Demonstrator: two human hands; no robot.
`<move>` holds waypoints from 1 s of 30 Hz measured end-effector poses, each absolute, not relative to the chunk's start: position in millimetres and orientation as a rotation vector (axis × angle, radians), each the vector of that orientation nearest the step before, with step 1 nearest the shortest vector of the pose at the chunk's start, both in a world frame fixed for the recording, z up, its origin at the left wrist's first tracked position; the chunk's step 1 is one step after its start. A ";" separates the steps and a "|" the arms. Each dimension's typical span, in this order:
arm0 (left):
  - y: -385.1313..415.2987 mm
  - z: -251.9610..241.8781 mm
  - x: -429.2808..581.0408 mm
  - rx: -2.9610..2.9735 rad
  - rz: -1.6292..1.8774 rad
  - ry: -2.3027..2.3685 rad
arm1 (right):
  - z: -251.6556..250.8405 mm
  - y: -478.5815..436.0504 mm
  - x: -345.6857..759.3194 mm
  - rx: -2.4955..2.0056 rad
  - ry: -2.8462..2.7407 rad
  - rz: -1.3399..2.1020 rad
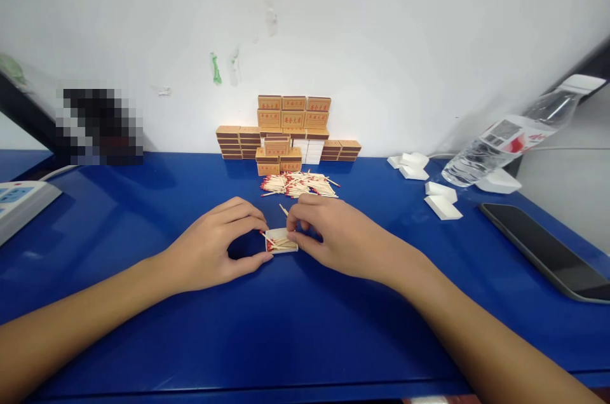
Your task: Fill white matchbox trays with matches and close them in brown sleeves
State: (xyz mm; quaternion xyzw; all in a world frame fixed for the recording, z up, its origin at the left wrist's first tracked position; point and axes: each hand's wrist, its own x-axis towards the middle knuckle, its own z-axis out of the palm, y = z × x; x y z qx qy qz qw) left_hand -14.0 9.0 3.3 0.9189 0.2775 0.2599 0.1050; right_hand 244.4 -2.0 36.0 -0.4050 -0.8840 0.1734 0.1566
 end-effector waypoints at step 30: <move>7.2 3.4 -14.3 2.720 0.835 0.776 | 23.9 -2.3 234.8 -1.052 -2.406 0.458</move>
